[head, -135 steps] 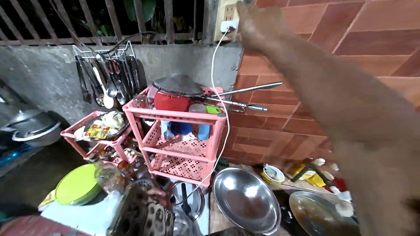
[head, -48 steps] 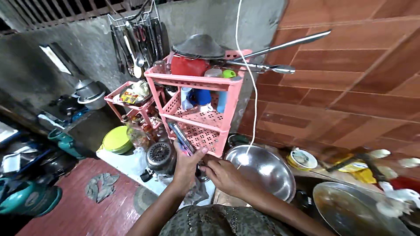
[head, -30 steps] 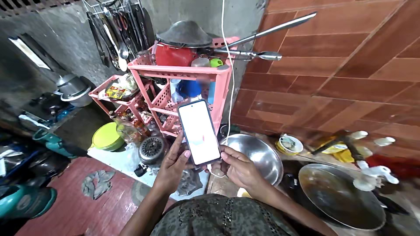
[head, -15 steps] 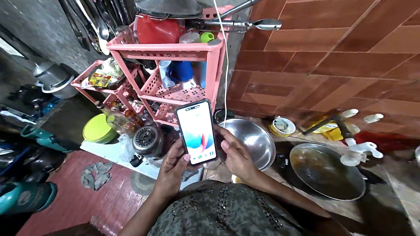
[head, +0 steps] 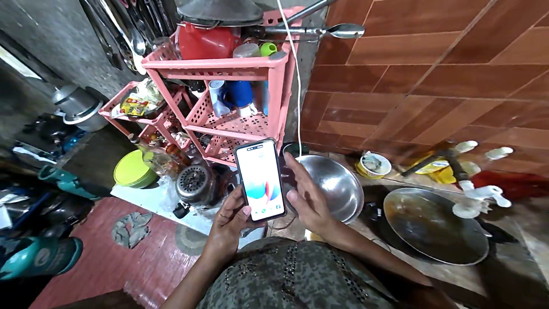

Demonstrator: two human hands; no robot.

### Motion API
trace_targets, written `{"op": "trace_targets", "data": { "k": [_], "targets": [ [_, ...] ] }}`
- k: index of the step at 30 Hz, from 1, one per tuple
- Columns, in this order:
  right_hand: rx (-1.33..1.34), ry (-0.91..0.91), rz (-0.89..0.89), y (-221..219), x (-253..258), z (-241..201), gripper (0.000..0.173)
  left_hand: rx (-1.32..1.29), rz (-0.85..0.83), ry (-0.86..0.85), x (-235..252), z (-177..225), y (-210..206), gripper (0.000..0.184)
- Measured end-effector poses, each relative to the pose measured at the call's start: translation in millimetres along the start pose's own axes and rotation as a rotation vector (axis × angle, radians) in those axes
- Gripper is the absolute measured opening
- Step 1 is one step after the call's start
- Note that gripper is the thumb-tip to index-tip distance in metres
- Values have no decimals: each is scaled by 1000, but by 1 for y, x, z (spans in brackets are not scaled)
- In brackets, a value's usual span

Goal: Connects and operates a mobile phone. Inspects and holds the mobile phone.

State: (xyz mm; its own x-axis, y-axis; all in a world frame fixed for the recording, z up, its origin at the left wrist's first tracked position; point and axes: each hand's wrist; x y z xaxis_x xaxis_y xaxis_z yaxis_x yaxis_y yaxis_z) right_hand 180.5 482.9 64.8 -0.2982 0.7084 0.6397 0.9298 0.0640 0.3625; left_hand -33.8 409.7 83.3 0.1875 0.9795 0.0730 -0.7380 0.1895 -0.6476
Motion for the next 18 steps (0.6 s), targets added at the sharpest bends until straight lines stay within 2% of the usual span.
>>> {"op": "trace_targets", "data": {
  "k": [3, 6, 18],
  "targets": [
    [-291, 218, 61, 9, 2, 2, 51, -4, -1, 8, 1, 0, 1, 49],
    [-416, 323, 45, 11, 0, 6, 48, 2, 1, 16, 2, -1, 2, 49],
    [-342, 214, 125, 17, 22, 8, 61, 7, 13, 44, 6, -4, 6, 50]
  ]
}}
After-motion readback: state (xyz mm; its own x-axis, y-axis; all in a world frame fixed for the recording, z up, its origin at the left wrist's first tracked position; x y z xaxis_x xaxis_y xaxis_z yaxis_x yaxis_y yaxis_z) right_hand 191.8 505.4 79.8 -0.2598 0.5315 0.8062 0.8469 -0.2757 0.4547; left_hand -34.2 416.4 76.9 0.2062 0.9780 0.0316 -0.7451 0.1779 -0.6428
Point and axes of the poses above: each hand's wrist, its own x-axis towards the middle knuckle, its own y-axis out of the back of the hand, z = x × y, and after that the axes turned 14 degrees about -x, right-handed
